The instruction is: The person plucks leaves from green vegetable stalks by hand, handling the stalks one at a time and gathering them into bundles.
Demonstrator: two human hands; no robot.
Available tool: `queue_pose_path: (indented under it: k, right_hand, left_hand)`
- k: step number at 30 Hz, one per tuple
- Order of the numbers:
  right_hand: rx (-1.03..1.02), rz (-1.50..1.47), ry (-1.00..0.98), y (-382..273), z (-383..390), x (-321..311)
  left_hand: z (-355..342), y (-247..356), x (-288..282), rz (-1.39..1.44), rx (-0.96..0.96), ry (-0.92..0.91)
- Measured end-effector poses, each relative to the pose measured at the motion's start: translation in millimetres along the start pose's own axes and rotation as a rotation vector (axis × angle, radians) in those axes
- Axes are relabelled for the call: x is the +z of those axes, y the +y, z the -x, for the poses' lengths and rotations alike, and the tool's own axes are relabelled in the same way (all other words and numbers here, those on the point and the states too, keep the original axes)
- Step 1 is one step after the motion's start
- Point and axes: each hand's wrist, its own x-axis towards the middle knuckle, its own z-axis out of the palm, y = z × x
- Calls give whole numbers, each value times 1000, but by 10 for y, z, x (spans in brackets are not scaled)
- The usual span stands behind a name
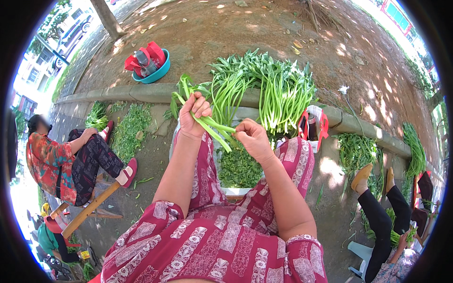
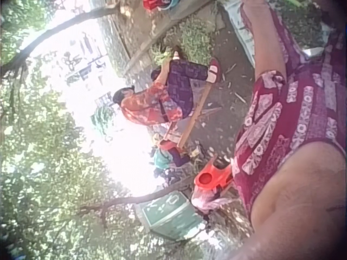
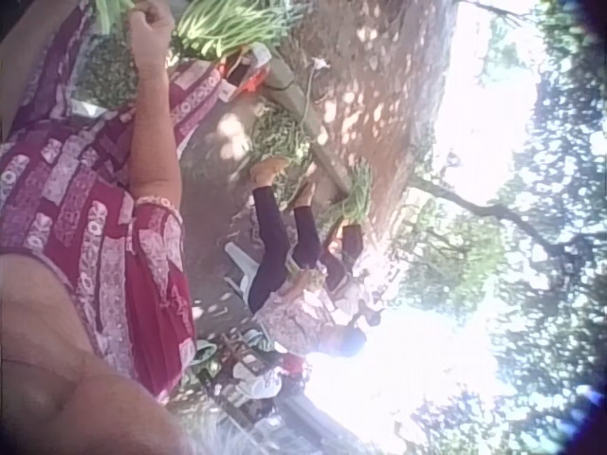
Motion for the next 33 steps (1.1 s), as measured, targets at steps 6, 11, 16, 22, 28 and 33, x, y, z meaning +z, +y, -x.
queue_pose_path:
  k: [6,11,16,22,28,33]
  right_hand:
    - [-256,494,97,-90,1,-1]
    - [-321,627,196,-63,6,-81]
    - [14,389,97,1,18,-294]
    - [61,157,-77,-49,95,-100]
    - [51,60,-200,1,130,38]
    - [75,13,-185,-141,150,105]
  left_hand:
    - [-7,-19,-21,-85,10,26]
    - [5,49,18,21,39,34]
    - [14,201,16,236,59,-55]
    - [36,263,-19,339,74,-108]
    - [31,253,-12,343,66,-111]
    - [34,236,-19,309,54,-94]
